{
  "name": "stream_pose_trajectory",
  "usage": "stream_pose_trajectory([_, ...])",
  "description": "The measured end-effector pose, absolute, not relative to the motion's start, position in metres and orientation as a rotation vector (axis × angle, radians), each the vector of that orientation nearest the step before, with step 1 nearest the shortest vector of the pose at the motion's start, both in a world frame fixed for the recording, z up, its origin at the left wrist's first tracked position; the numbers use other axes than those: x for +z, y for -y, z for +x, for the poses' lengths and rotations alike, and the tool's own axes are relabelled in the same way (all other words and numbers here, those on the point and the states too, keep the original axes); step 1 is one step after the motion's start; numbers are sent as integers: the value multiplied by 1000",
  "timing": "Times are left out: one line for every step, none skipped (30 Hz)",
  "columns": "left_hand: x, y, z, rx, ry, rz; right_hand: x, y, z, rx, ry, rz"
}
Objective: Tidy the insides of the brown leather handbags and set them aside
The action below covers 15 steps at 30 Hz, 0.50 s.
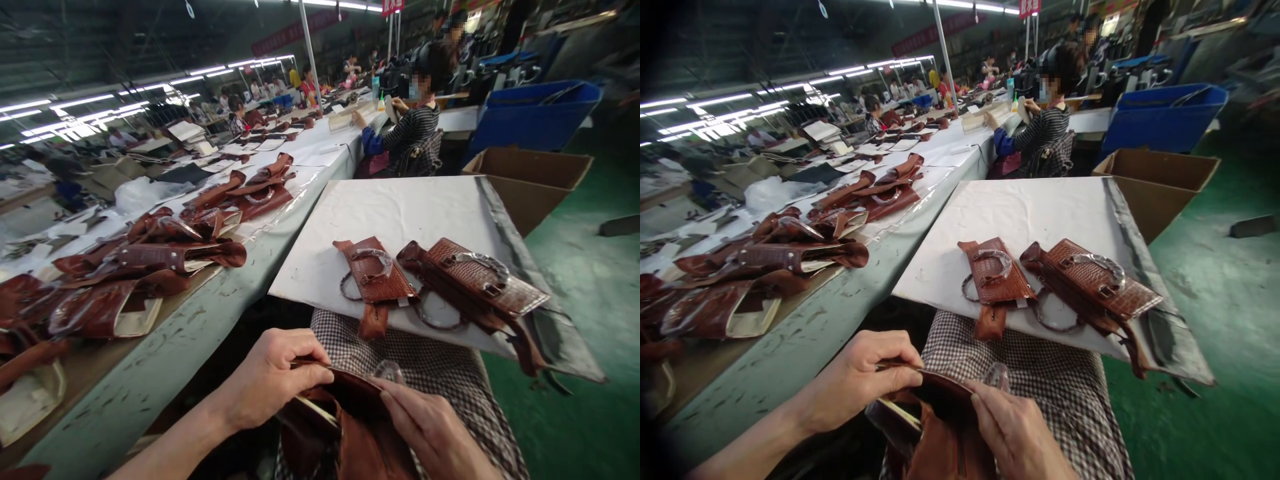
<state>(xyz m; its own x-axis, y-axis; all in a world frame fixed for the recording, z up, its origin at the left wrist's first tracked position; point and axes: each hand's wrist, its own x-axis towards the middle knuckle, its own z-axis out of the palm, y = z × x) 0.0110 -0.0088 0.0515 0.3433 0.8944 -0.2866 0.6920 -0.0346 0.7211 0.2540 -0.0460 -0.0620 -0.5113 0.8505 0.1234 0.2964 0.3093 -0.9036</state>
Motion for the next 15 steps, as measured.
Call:
stream_pose_trajectory([52,9,12,304,-1398,1787,-62,48,258,1192,1969,-1026])
stream_pose_trajectory([52,9,13,298,-1393,1790,-62,50,262,1231,1964,-1033])
stream_pose_trajectory([52,9,14,292,-1390,1797,-60,51,266,1294,1958,-1037])
stream_pose_trajectory([52,8,15,290,-1392,1806,-57,51,270,1366,1949,-1043])
stream_pose_trajectory([53,8,15,293,-1397,1815,-53,51,274,1431,1941,-1054])
stream_pose_trajectory([54,7,16,301,-1406,1821,-49,49,276,1472,1932,-1079])
stream_pose_trajectory([55,7,17,309,-1416,1822,-44,46,278,1483,1924,-1120])
stream_pose_trajectory([56,7,18,322,-1426,1818,-38,42,277,1466,1921,-1165])
stream_pose_trajectory([58,7,19,334,-1429,1805,-33,37,273,1440,1934,-1187])
stream_pose_trajectory([60,9,20,344,-1425,1777,-27,31,267,1415,1956,-1170])
stream_pose_trajectory([62,10,21,353,-1418,1741,-22,26,259,1409,1979,-1117])
stream_pose_trajectory([65,13,21,366,-1420,1700,-18,20,250,1417,2004,-1029])
stream_pose_trajectory([67,15,21,382,-1434,1660,-15,15,239,1420,2013,-938])
stream_pose_trajectory([70,19,20,394,-1462,1627,-14,11,229,1407,2023,-878])
stream_pose_trajectory([73,22,19,397,-1503,1610,-13,9,219,1379,2032,-843])
